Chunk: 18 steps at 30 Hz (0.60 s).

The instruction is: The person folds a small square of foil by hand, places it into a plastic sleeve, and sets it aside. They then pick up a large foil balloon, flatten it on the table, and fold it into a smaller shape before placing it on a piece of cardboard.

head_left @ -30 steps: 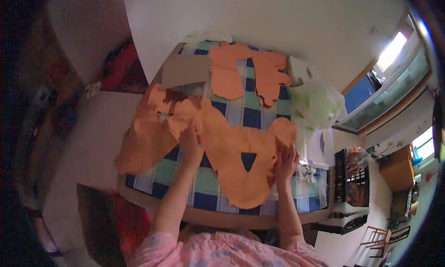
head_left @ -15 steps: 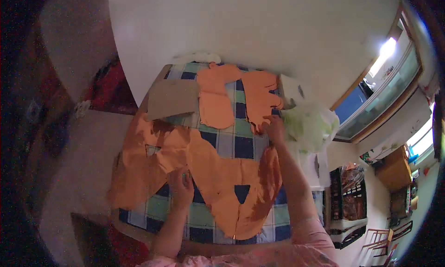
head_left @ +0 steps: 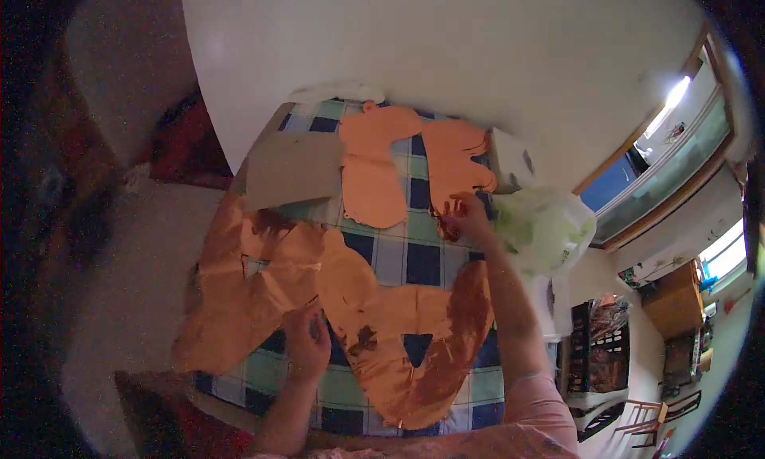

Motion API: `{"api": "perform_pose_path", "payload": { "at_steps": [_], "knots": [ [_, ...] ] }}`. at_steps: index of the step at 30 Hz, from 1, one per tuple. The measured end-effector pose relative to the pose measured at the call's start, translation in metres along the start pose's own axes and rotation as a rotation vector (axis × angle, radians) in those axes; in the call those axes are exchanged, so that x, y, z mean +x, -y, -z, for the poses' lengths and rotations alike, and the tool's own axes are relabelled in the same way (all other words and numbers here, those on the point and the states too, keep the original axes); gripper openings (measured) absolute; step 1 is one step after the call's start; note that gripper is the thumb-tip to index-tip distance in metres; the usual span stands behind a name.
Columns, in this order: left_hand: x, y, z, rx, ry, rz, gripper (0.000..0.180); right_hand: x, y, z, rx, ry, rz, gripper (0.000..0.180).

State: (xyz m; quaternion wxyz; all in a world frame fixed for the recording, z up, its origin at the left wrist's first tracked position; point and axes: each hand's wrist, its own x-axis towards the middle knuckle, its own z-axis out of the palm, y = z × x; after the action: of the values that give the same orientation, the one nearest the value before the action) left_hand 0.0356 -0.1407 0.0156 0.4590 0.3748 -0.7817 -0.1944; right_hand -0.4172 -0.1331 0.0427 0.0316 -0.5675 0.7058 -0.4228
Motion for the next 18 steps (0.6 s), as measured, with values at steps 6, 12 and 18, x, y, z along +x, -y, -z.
{"api": "perform_pose_path", "payload": {
  "at_steps": [6, 12, 18],
  "knots": [
    [-0.002, -0.003, -0.014, -0.051, 0.045, 0.003, 0.025, -0.009, -0.036, 0.008, -0.073, 0.041, -0.325, 0.025],
    [0.004, -0.01, 0.0, -0.024, 0.038, -0.013, 0.024, 0.008, 0.015, 0.021, 0.081, 0.255, -0.45, 0.02],
    [0.008, -0.016, -0.011, -0.05, 0.031, -0.003, 0.023, 0.004, -0.035, 0.023, -0.043, 0.152, -0.196, 0.023]
  ]
}}
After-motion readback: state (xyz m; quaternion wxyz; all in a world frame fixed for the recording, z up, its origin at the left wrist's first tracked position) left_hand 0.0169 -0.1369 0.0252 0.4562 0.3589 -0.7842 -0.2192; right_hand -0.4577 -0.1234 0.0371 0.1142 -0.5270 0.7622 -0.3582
